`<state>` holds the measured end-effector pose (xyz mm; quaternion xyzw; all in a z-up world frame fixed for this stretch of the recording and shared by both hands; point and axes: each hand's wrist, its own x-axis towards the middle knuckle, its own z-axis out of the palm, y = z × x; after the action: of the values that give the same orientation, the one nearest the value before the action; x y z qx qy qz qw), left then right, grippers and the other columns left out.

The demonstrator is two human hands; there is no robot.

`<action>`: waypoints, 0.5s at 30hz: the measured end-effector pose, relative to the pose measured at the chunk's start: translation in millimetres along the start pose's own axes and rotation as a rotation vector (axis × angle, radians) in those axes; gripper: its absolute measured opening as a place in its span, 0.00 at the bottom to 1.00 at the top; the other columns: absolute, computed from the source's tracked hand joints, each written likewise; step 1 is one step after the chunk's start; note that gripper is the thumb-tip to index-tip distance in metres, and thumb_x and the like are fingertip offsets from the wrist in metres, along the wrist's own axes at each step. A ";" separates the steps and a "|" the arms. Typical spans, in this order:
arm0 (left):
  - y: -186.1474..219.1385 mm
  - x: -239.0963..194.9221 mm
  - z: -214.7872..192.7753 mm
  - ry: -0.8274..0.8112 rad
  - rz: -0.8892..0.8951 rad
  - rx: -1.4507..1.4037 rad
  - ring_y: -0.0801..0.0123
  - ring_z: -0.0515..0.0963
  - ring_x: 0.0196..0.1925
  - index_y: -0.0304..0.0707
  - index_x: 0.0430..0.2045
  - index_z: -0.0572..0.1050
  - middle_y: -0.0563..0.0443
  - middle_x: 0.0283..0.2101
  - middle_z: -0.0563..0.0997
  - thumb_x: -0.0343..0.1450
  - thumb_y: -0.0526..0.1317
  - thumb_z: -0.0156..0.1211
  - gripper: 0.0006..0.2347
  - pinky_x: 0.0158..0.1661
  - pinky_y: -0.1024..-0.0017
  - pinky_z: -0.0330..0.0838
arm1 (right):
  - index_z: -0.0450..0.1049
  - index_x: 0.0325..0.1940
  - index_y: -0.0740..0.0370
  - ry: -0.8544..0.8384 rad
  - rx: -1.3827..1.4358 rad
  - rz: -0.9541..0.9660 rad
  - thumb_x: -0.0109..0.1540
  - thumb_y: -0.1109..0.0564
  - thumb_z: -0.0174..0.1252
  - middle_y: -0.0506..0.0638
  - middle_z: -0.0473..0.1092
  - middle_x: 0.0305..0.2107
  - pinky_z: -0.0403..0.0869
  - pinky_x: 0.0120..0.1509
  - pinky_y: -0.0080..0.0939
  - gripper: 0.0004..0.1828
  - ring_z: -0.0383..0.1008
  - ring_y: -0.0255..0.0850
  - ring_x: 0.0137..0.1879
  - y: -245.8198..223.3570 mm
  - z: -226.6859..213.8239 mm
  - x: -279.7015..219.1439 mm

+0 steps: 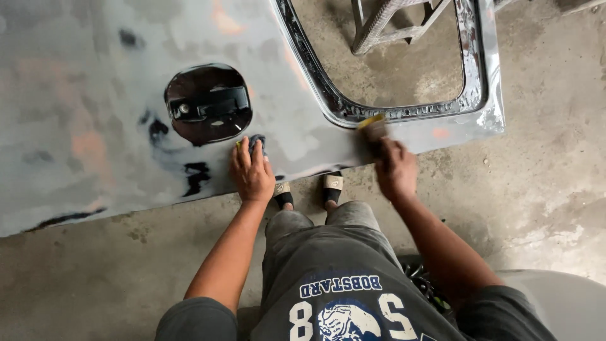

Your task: The person wets a sanding block in a bucket of water, then uses it to sand the surface of a car door. They repeatedly rub the sanding block over the door panel, focusing on the area around the fuel cap and the door edge.

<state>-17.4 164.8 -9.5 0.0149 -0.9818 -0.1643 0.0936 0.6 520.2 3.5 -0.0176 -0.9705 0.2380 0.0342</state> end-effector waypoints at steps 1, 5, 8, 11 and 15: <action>2.6 -1.1 1.6 -0.003 -0.004 0.002 0.40 0.61 0.71 0.40 0.62 0.72 0.42 0.72 0.63 0.74 0.39 0.56 0.20 0.66 0.45 0.57 | 0.64 0.73 0.50 -0.005 0.001 -0.001 0.60 0.59 0.60 0.63 0.66 0.61 0.70 0.63 0.61 0.35 0.69 0.63 0.60 10.5 0.4 -1.9; 16.7 2.8 12.8 0.048 -0.026 -0.005 0.39 0.61 0.71 0.39 0.62 0.71 0.40 0.72 0.62 0.74 0.39 0.56 0.19 0.67 0.45 0.57 | 0.63 0.72 0.57 0.089 -0.042 0.038 0.59 0.58 0.63 0.66 0.66 0.58 0.69 0.62 0.62 0.36 0.67 0.64 0.60 12.4 5.8 -2.8; 28.7 2.6 18.6 0.046 -0.036 -0.026 0.38 0.61 0.71 0.38 0.62 0.71 0.39 0.72 0.62 0.74 0.39 0.56 0.20 0.68 0.45 0.57 | 0.63 0.73 0.53 -0.138 -0.017 -0.062 0.62 0.56 0.61 0.63 0.65 0.60 0.71 0.60 0.58 0.34 0.68 0.58 0.58 -36.4 20.6 -4.2; 40.5 3.0 18.9 0.029 -0.024 -0.017 0.37 0.61 0.71 0.39 0.62 0.71 0.39 0.72 0.62 0.75 0.39 0.56 0.19 0.68 0.45 0.57 | 0.63 0.70 0.53 -0.313 0.022 -0.223 0.61 0.53 0.62 0.63 0.66 0.59 0.71 0.56 0.58 0.34 0.69 0.57 0.55 -68.5 6.4 3.3; 47.6 2.9 23.9 0.016 -0.027 -0.007 0.37 0.61 0.71 0.39 0.62 0.71 0.39 0.72 0.62 0.74 0.39 0.56 0.19 0.67 0.44 0.56 | 0.66 0.69 0.49 -0.339 0.044 -0.343 0.61 0.53 0.62 0.61 0.68 0.60 0.72 0.55 0.58 0.32 0.70 0.57 0.55 -32.5 -11.5 10.9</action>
<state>-24.7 217.3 -15.7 0.0291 -0.9802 -0.1689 0.0993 -10.0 497.3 29.3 0.1886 -0.9457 0.2494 -0.0889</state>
